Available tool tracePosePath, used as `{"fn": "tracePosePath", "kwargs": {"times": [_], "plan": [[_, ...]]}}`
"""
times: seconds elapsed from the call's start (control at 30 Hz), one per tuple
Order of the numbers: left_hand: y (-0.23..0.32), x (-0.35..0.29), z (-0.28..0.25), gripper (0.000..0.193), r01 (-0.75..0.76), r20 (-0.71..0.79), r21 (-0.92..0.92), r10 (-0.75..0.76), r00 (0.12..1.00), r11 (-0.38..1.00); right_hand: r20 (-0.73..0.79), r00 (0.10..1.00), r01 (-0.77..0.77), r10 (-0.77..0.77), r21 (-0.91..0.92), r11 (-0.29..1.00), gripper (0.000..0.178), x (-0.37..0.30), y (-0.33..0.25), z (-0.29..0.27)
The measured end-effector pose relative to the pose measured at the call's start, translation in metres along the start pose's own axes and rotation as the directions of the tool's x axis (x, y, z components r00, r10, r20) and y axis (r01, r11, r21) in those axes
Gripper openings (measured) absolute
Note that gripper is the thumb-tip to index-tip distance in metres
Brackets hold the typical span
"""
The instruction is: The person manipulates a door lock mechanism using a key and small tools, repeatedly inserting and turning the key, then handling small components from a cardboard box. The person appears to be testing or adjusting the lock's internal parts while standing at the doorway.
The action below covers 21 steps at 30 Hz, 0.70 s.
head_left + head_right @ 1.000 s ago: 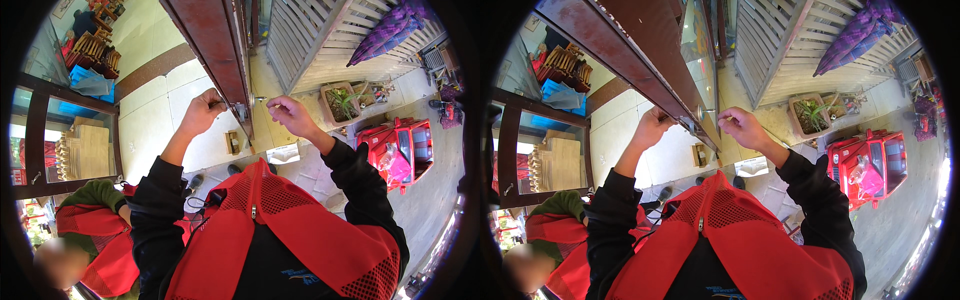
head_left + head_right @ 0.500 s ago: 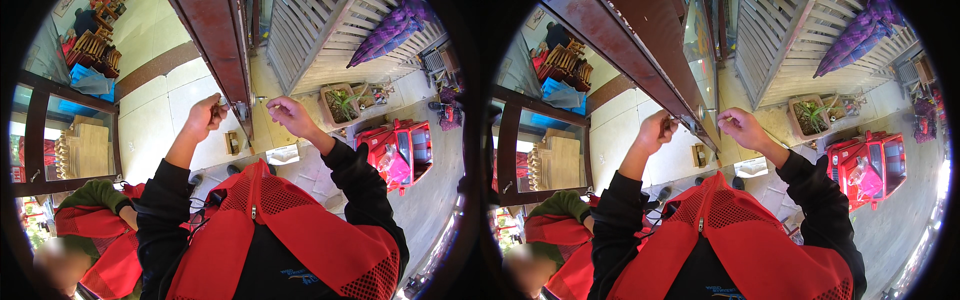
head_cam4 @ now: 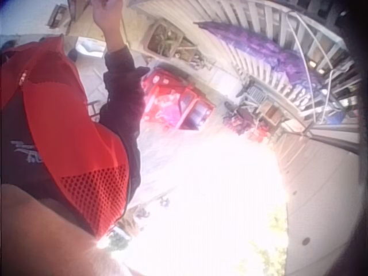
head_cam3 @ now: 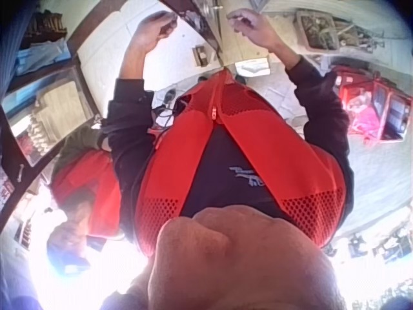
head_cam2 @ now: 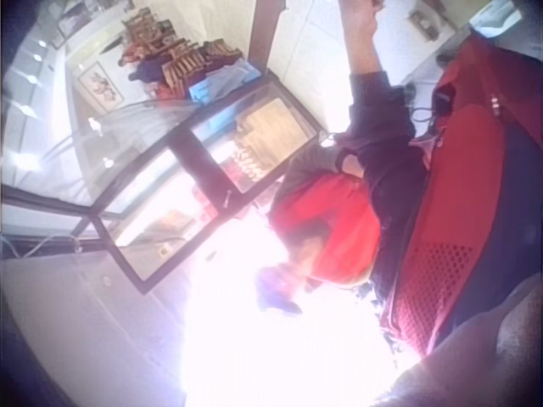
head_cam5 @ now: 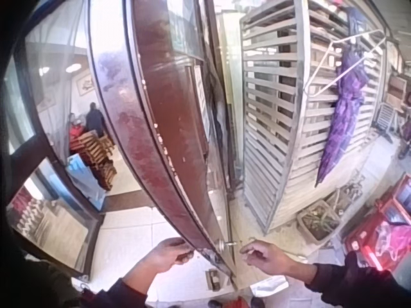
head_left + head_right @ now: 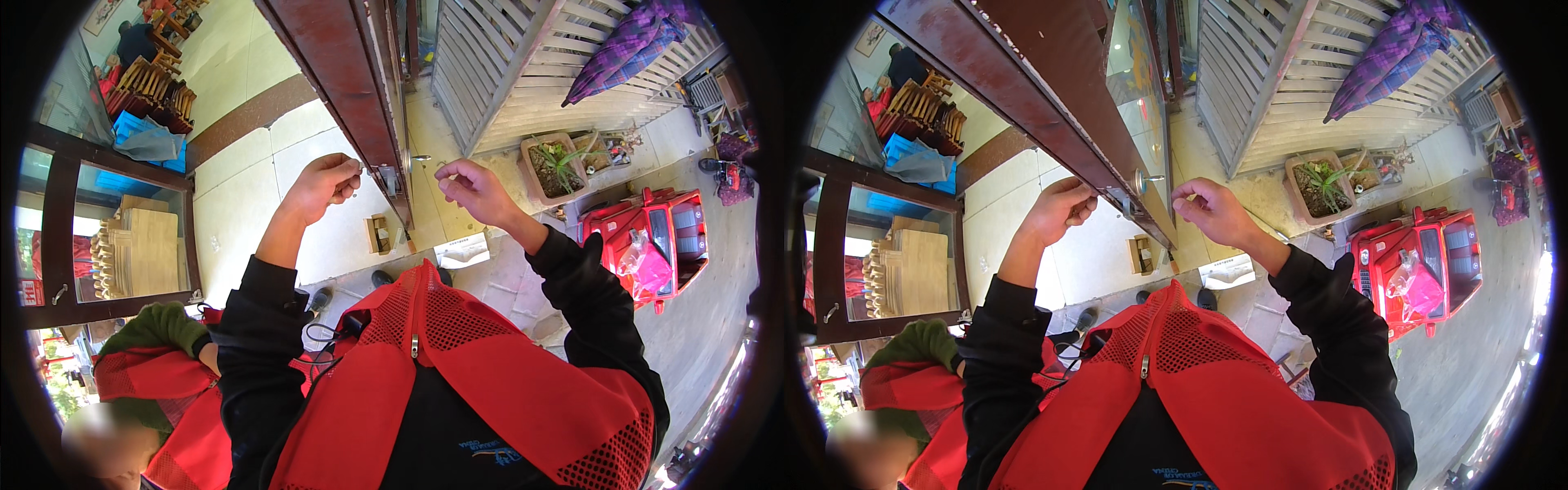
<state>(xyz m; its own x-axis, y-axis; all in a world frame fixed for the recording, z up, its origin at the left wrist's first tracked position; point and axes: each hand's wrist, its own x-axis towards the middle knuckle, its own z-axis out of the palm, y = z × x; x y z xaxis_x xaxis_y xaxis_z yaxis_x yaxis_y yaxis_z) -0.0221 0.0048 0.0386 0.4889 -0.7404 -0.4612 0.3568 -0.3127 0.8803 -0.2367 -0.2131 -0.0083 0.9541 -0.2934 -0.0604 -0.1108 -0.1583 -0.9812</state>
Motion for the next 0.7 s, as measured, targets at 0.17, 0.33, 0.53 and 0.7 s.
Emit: {"fn": "tracePosePath", "kwargs": {"times": [0.17,0.33,0.53,0.7], "plan": [[-0.010,0.002,0.002,0.013,-0.302,-0.005,0.588,0.377,0.926,0.750,-0.001,1.000,0.005,-0.005,-0.010,1.000,0.023,0.001,0.004,0.000],[-0.023,0.010,0.005,0.013,-0.460,0.081,0.780,0.660,0.747,0.425,0.001,1.000,0.027,-0.027,-0.032,0.999,0.023,0.002,0.006,0.001],[-0.023,0.004,0.015,0.014,-0.347,-0.105,0.250,0.381,0.919,0.904,0.002,1.000,0.010,-0.010,-0.024,1.000,0.022,0.004,0.007,0.002],[-0.010,0.002,0.008,0.028,0.085,-0.018,-0.094,-0.087,0.996,0.992,0.015,1.000,0.024,-0.024,0.009,1.000,0.021,0.005,0.010,0.003]]}}
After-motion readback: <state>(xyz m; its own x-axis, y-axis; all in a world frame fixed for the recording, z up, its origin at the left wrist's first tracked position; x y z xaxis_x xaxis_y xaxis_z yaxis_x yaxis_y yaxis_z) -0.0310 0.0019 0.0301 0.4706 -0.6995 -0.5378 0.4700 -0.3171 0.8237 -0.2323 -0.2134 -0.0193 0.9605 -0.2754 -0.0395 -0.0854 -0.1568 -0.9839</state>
